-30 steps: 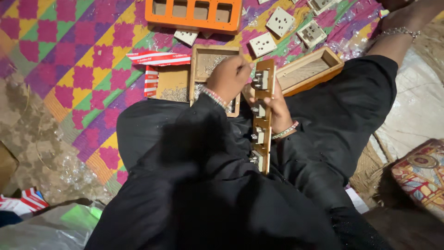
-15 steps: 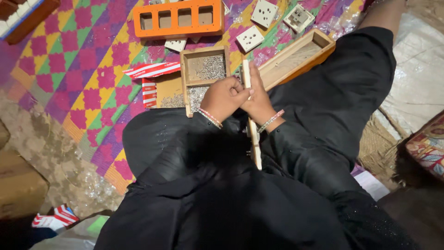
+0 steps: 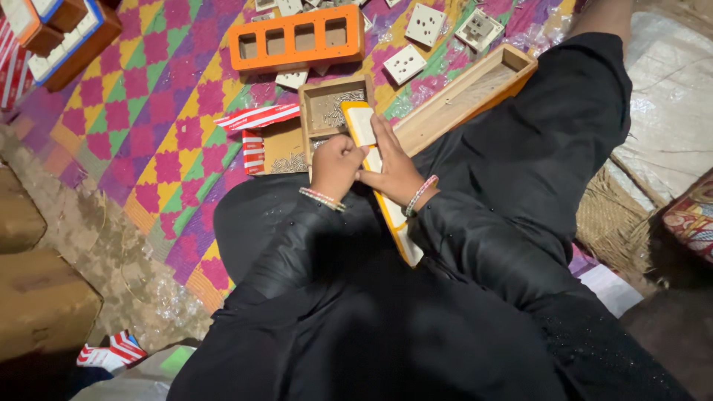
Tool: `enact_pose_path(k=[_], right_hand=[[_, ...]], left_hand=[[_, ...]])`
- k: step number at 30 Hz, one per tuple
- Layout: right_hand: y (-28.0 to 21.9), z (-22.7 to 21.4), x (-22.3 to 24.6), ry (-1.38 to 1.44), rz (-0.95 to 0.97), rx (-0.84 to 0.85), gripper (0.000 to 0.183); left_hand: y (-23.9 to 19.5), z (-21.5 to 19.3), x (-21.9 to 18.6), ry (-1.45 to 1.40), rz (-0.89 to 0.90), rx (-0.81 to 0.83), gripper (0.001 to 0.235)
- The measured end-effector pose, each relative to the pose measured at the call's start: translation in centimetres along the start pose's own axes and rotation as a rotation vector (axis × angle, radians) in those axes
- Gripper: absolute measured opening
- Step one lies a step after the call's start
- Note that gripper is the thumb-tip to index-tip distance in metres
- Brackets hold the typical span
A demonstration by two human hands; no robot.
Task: The person sits on a mat and assembles electrical socket components into a yellow plastic housing. They pick up small metal screws from a wooden box and insert them into the back of the socket units, then flip the housing to check the front.
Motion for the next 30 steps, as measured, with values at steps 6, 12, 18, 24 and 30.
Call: enact_pose_path(k=[6, 12, 18, 24, 30], right_hand=[[-1.9, -0.2, 6.0, -0.207, 0.010, 0.034, 0.119], [-4.1, -1.8, 10.2, -0.303, 0.055, -0.011, 0.122], [-5.1, -4.7, 11.4, -0.406, 0.004, -0.194, 0.117], [-4.9, -6.8, 9.4, -0.442, 0.138, -0.246, 0.121], [-4.4, -6.8, 7.0, -0.386, 0.358, -0.101, 0.128]], left_hand=[[-1.2, -2.0, 4.2, -0.432, 0.009, -0.010, 0.016], [-2.7, -2.7, 5.7, -0.652, -0.023, 0.071, 0.007], [-1.4, -1.9, 4.1, -0.504, -0.033, 0.218, 0.025], [1.5, -2.4, 2.8, 0.589, 0.191, 0.071, 0.026], [2.1, 0.0, 3.0, 0.843, 0.195, 0.115, 0.026]])
Point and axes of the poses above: each hand's wrist, its own y-axis towards the middle knuckle, its own z-axis out of the palm, x = y × z, the point moved 8 cm from there along y, towards the middle knuckle, and after that the axes turned 4 degrees about -y, right-handed, at the moved point
